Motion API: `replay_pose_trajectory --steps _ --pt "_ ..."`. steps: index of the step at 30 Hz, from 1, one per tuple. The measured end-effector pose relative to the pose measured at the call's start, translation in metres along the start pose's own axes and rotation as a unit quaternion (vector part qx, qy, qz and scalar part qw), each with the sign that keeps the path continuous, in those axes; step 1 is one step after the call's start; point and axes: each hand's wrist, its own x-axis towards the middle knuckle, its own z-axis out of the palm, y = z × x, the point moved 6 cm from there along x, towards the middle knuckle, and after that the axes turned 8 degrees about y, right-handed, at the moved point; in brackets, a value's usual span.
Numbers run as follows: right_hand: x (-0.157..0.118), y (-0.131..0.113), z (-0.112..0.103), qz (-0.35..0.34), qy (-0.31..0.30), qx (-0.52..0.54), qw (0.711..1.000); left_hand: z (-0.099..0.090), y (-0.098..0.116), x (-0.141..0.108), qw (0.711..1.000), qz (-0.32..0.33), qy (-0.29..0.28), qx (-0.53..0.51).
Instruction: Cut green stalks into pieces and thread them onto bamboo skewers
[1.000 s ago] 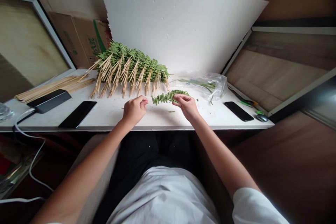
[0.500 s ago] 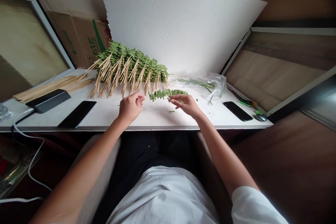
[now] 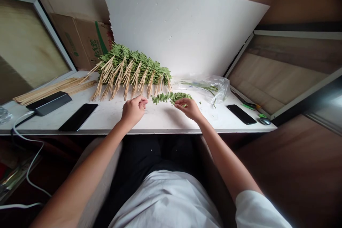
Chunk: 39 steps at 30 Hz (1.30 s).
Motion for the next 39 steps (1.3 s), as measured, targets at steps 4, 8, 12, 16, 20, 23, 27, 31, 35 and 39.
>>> replay_pose_trajectory --steps 4,8,12,16,20,23,27,31,35,39 --pt "0.003 0.005 -0.005 0.121 0.051 0.231 0.964 0.003 0.002 -0.002 0.999 0.007 -0.007 -0.030" --pt "0.000 0.004 0.004 0.192 0.031 0.368 0.909 0.008 0.005 -0.005 0.999 0.004 -0.017 -0.043" --pt "-0.005 0.001 0.015 0.226 0.014 0.414 0.882 0.009 0.007 -0.007 0.999 0.001 -0.021 -0.040" --pt "-0.007 0.000 0.022 0.228 0.007 0.423 0.877 0.009 0.006 -0.008 0.999 0.002 -0.017 -0.038" --pt "-0.008 0.000 0.024 0.229 0.009 0.425 0.876 0.009 0.007 -0.007 0.999 0.001 -0.015 -0.041" --pt "-0.008 -0.001 0.023 0.227 0.011 0.420 0.879 0.008 0.007 -0.006 0.999 0.001 -0.013 -0.047" --pt "-0.009 -0.004 0.023 0.227 0.011 0.428 0.874 0.009 0.007 -0.006 0.999 0.001 -0.012 -0.046" --pt "-0.010 -0.007 0.022 0.225 0.020 0.414 0.882 0.009 0.007 -0.007 0.999 0.000 -0.013 -0.046" --pt "-0.009 -0.006 0.022 0.223 0.030 0.406 0.886 0.010 0.008 -0.007 0.999 0.004 -0.013 -0.046" --pt "-0.010 -0.003 0.022 0.222 0.045 0.412 0.883 0.010 0.008 -0.008 0.999 0.006 -0.014 -0.048"
